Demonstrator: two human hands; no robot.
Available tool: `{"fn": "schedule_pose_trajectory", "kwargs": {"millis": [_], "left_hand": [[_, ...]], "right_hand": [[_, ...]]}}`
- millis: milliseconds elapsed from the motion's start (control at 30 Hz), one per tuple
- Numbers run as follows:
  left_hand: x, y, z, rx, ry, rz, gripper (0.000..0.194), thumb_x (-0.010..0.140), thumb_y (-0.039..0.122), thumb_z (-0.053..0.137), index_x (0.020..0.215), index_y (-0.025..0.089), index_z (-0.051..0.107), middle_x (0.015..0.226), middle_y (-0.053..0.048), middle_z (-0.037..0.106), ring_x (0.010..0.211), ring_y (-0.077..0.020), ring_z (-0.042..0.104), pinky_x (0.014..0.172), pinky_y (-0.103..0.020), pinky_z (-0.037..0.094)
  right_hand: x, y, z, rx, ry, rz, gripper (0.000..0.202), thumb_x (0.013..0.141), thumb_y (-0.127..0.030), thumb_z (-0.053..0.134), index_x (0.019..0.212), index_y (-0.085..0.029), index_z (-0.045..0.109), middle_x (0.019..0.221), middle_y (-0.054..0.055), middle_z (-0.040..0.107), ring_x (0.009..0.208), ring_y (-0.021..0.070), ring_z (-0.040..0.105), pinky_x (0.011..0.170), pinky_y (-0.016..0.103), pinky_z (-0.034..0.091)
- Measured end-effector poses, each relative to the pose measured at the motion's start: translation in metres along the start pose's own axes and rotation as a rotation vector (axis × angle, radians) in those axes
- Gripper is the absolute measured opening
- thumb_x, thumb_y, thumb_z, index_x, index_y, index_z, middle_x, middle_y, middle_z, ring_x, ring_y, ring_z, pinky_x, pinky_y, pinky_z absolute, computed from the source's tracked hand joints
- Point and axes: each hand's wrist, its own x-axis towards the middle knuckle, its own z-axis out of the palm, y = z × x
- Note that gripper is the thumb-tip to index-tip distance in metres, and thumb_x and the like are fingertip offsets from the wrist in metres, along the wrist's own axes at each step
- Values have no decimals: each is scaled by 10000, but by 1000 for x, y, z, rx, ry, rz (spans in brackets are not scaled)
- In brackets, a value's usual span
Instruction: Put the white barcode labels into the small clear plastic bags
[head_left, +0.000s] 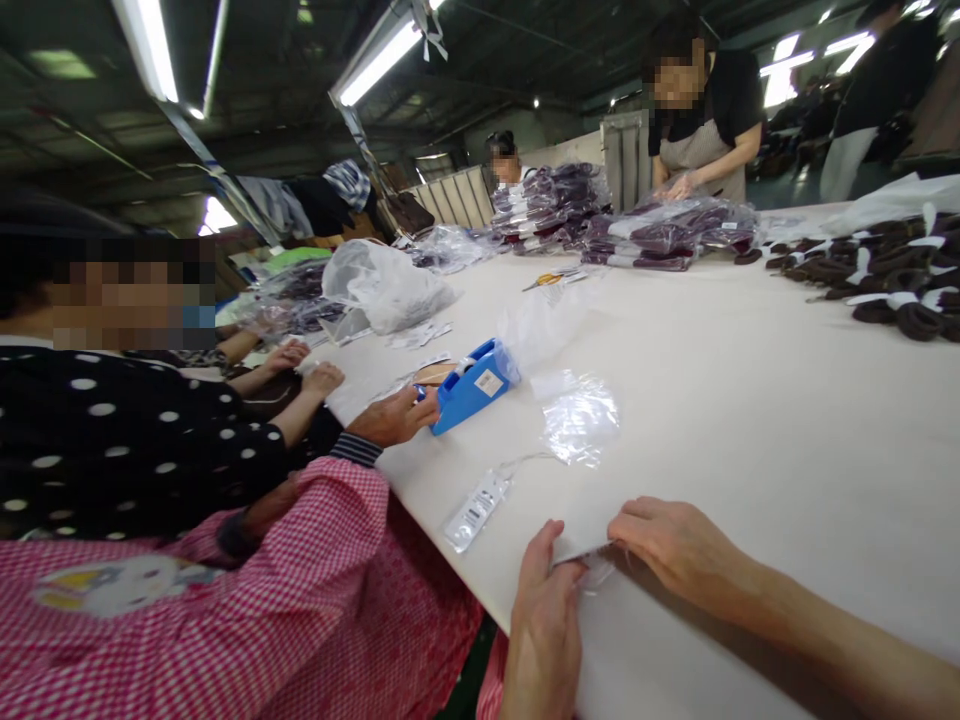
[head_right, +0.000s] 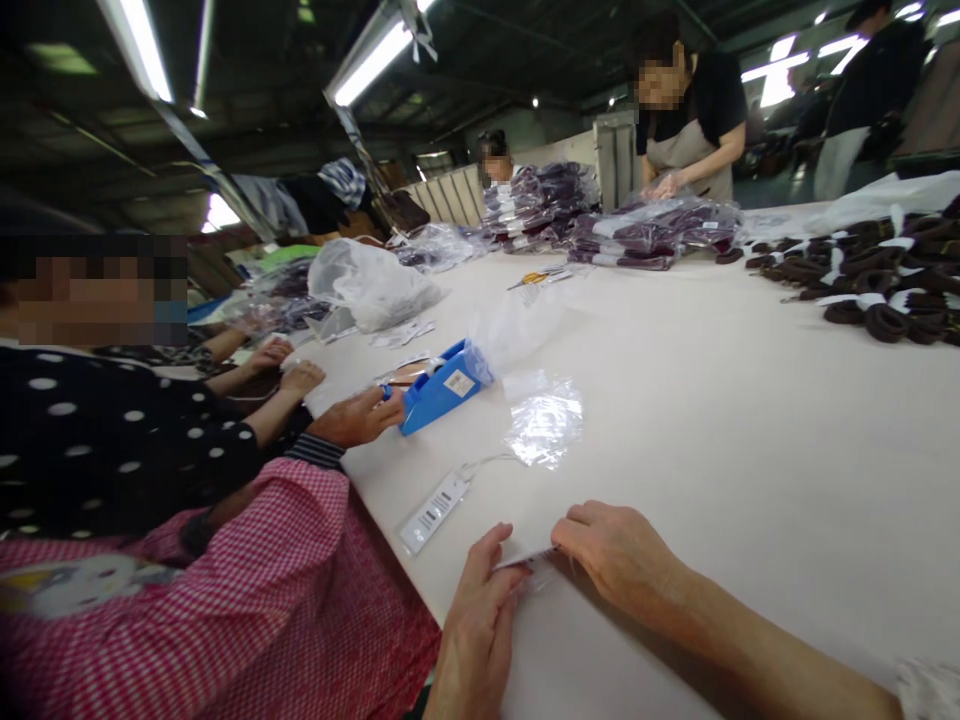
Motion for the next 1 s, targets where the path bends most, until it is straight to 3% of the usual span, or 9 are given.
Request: {"fn": "schedule_pose_trajectory", "kwargs": {"millis": [133, 267, 433, 533, 667, 733, 833, 1000], "left_hand": [[7, 5, -13, -22, -63, 8, 286, 901, 141, 405, 884, 198, 684, 1010, -92, 612, 953, -200, 607, 793, -312, 545], [12, 10, -24, -29, -114, -26, 288, 918, 151, 399, 916, 204, 682, 949, -78, 615, 903, -195, 621, 766, -304, 550], [7, 5, -17, -17, -155, -41, 282, 939, 169, 395, 967, 203, 674, 1252, -121, 574, 1165, -222, 568, 946, -375, 527], [0, -3, -4, -7, -93, -59, 295, 945, 165, 369, 949, 193, 663, 1423, -124, 478, 1280, -232, 501, 1033, -432, 480], [-5, -9, 6, -21, -1, -44, 340, 943, 144, 333, 837, 180, 654, 1538, -91, 345, 1343, -227, 441, 1044, -419, 477], [-4, -10, 4, -21, 3, -34, 335, 942, 157, 349, 849, 187, 670, 1484, -91, 423, 1313, -223, 473, 1028, -403, 493], [1, -7, -3, -18, -32, -22, 299, 940, 182, 387, 937, 204, 685, 1243, -103, 601, 1145, -206, 589, 959, -354, 531], [9, 2, -14, -59, -88, -41, 277, 940, 177, 404, 956, 212, 678, 1001, -76, 638, 951, -189, 634, 841, -295, 551]], "right_hand": [[-1, 1, 0, -12, -10, 22, 170, 926, -127, 453, 821, -213, 556, 782, -2, 602, 707, 146, 536, 587, 268, 296], [-1, -1, 1, -90, 4, 60, 136, 892, -127, 488, 825, -223, 558, 736, -12, 578, 632, 142, 507, 544, 284, 240], [-1, -1, 2, -76, 34, 59, 173, 864, -77, 473, 883, -226, 560, 785, -8, 581, 658, 143, 521, 552, 274, 253], [0, -2, 4, -50, 8, 56, 143, 885, -104, 472, 868, -221, 552, 806, -6, 584, 658, 143, 527, 538, 276, 246], [1, -1, 5, -18, 17, 44, 148, 895, -106, 467, 855, -218, 555, 800, -3, 575, 664, 144, 527, 550, 270, 268], [1, 0, 6, 8, 20, 44, 149, 903, -118, 464, 842, -218, 557, 788, -3, 564, 653, 140, 516, 551, 262, 276], [2, 2, 6, 33, 8, 52, 157, 906, -125, 457, 836, -219, 561, 768, -5, 548, 641, 134, 506, 548, 252, 280], [3, 6, 7, 48, -6, 68, 168, 895, -114, 451, 847, -219, 573, 772, 2, 559, 655, 144, 528, 559, 251, 311]]}}
